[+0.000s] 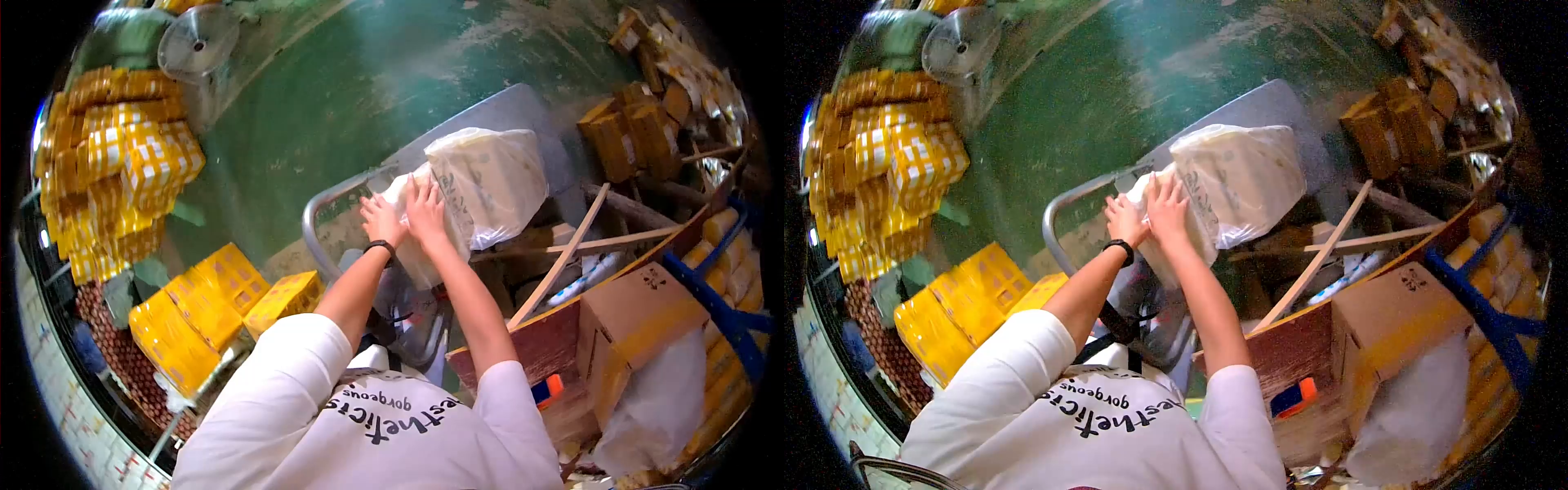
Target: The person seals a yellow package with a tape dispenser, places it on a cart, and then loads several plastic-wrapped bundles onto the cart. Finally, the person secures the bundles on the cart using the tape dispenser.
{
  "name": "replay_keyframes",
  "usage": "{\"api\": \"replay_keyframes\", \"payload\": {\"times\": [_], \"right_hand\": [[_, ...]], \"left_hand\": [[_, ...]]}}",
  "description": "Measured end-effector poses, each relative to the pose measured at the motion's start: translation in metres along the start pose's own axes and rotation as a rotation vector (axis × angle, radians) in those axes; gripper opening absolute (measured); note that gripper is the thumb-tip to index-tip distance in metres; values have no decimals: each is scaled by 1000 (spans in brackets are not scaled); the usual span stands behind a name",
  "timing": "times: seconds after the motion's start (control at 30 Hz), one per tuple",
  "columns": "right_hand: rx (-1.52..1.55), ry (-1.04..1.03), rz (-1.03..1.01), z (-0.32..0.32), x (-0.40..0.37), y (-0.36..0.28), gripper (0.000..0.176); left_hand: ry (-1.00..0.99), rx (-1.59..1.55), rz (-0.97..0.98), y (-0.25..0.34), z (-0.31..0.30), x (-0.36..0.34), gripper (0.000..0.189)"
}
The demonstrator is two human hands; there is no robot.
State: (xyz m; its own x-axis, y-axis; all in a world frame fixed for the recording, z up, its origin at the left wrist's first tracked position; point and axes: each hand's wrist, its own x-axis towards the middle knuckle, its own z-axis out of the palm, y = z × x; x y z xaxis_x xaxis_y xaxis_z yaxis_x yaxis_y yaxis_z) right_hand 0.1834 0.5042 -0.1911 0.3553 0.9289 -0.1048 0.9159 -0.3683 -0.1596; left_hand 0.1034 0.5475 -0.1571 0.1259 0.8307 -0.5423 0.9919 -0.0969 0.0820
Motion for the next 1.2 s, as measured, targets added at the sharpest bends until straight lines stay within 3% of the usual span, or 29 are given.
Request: {"api": "replay_keyframes", "payload": {"times": [0.03, 0.13, 0.23, 0.27, 0.5, 0.53, 0.63, 0.67, 0.73, 0.8, 0.83, 0.9, 0.93, 1.03, 1.17, 1.2], "right_hand": [[69, -75, -19, -6, 2, 2, 97], [222, -262, -95, -29, 11, 14, 95], [283, -204, -140, -17, 11, 21, 89], [328, -140, -178, -12, 13, 27, 80], [591, -212, -268, -14, 24, 63, 65], [638, -147, -293, -20, 25, 67, 62], [768, -587, -73, -34, 35, 88, 62], [1316, -404, -115, 22, 29, 104, 63], [1018, -364, -121, -6, 24, 95, 62], [690, -429, -107, -43, 26, 77, 64], [615, -360, -71, -44, 20, 69, 65], [453, -199, -5, -40, 20, 56, 70], [377, -277, 56, -37, 25, 50, 75], [320, -312, 208, -35, 37, 25, 68], [378, -483, 357, -14, 59, 18, 45], [387, -457, 345, -11, 61, 21, 32]], "left_hand": [[93, -31, 55, -2, 4, -1, 72], [88, -71, 99, -1, -2, 0, 60], [83, -129, 85, 0, -1, 3, 53], [84, -125, 116, -2, -2, 5, 49], [45, -143, 228, -14, -11, 12, 31], [29, -132, 250, -18, -11, 15, 31], [9, -145, 292, -30, -13, 26, 26], [-6, -169, 286, -33, -15, 30, 25], [31, -243, 263, -34, -15, 32, 22], [39, -154, 232, -32, -8, 31, 24], [39, -104, 229, -26, -12, 29, 25], [103, -165, -42, -12, -12, 18, 34], [87, -166, -98, -9, -10, 22, 37], [-77, -218, -186, -13, -2, 43, 45], [-182, -400, -282, -26, 1, 47, 40], [-265, -432, -293, -31, 3, 48, 41]]}}
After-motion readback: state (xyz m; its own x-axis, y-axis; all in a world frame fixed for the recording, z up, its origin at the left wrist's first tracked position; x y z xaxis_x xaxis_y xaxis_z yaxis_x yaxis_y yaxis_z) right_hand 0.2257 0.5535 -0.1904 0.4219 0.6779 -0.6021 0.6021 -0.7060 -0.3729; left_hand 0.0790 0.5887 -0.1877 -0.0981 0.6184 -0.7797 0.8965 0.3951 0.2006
